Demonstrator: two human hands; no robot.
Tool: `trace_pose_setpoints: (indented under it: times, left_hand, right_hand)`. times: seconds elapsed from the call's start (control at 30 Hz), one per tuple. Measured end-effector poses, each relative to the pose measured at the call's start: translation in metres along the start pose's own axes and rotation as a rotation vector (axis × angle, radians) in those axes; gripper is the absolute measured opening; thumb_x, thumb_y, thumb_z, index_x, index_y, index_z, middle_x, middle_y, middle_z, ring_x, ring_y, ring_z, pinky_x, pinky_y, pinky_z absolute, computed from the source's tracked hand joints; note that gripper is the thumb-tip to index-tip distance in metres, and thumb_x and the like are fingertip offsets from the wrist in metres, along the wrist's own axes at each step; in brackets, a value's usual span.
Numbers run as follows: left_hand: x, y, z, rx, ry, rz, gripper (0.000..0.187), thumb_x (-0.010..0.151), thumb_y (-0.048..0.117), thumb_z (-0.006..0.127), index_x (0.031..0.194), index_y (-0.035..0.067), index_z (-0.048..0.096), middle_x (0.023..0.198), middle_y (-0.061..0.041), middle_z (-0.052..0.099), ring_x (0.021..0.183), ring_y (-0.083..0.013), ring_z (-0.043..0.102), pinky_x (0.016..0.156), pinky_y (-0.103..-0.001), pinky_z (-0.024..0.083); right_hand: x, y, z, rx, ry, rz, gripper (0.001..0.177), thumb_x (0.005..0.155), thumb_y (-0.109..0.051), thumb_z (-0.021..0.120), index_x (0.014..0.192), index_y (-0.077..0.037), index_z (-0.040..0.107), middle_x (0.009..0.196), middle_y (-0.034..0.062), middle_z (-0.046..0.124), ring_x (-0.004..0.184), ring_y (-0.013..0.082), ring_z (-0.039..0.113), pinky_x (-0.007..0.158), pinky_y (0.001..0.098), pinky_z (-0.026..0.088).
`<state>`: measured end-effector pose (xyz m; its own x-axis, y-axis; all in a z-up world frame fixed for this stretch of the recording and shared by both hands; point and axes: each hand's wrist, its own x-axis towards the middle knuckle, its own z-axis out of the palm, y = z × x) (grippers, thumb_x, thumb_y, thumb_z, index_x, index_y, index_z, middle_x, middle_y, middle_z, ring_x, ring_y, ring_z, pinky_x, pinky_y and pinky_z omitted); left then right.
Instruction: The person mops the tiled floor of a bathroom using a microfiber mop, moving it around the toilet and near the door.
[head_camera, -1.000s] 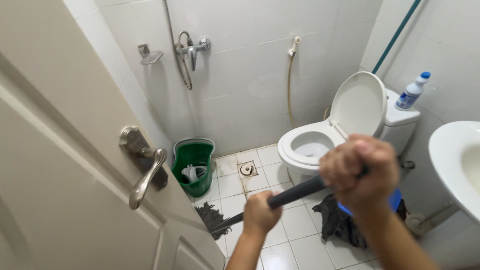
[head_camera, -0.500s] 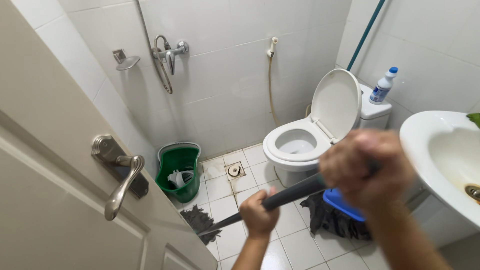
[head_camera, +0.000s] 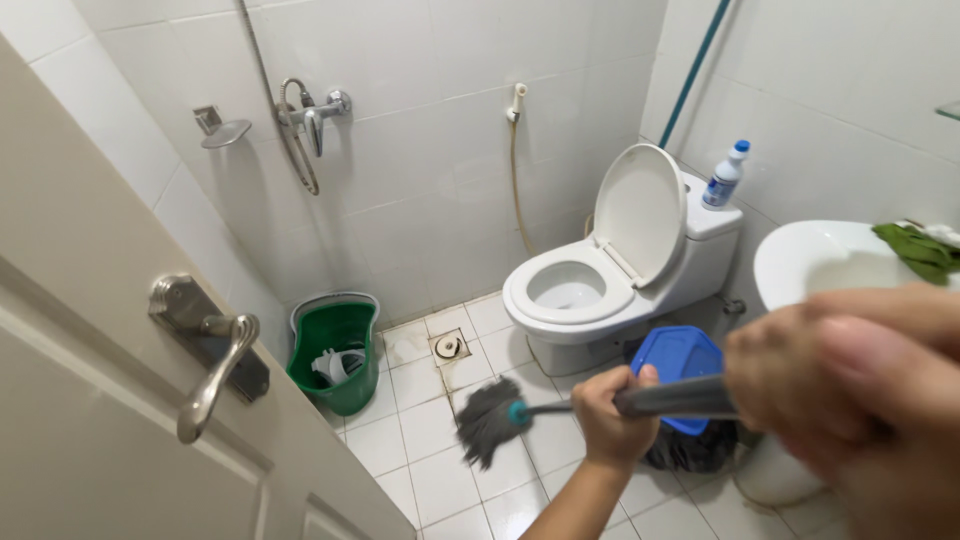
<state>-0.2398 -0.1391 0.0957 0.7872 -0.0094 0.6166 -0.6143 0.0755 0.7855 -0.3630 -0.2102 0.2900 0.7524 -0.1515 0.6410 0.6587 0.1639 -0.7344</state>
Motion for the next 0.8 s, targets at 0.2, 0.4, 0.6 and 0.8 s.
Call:
trace_pose_setpoints:
  times: [0.2,0.4,0.6,0.8]
  left_hand:
    - [-0.01,-0.018,-0.002,-0.086,-0.225,-0.043,0.033,0.087,0.013,0.073,0.062,0.002,0.055,0.056,-0.011,0.049,0.048,-0.0124,0.043,0.048,-0.031,0.037]
    - [-0.034,-0.018,-0.04,-0.157,-0.426,-0.087,0.021,0.082,0.008,0.07,0.066,0.003,0.058,0.06,-0.006,0.055,0.061,-0.0035,0.043,0.051,-0.031,0.038]
    - [-0.034,0.038,-0.067,0.041,-0.537,-0.135,0.026,0.083,0.015,0.076,0.066,0.002,0.061,0.055,-0.005,0.052,0.055,-0.0073,0.042,0.051,-0.033,0.042]
    - [-0.038,0.067,-0.099,0.161,-0.577,-0.26,0.027,0.084,0.021,0.077,0.067,0.002,0.067,0.056,-0.008,0.06,0.052,-0.0103,0.051,0.053,-0.033,0.048]
  right_hand:
    - [-0.016,0.006,0.046,-0.44,0.185,0.062,0.046,0.1,-0.014,0.052,0.057,-0.001,0.04,0.052,0.0032,0.043,0.046,0.0121,0.038,0.042,0.029,0.032]
    - [-0.043,-0.001,0.074,-0.482,0.006,-0.015,0.036,0.098,-0.015,0.054,0.067,0.003,0.061,0.05,0.0025,0.052,0.045,0.0079,0.045,0.044,0.0265,0.039]
    - [-0.043,-0.043,0.09,-0.391,0.153,-0.132,0.036,0.098,-0.018,0.049,0.066,-0.003,0.052,0.051,0.008,0.047,0.041,0.014,0.043,0.044,0.0303,0.035]
    - [-0.037,-0.051,0.093,-0.097,0.067,-0.118,0.04,0.102,-0.024,0.049,0.066,-0.007,0.042,0.049,0.0046,0.039,0.04,0.0139,0.039,0.052,0.0345,0.041]
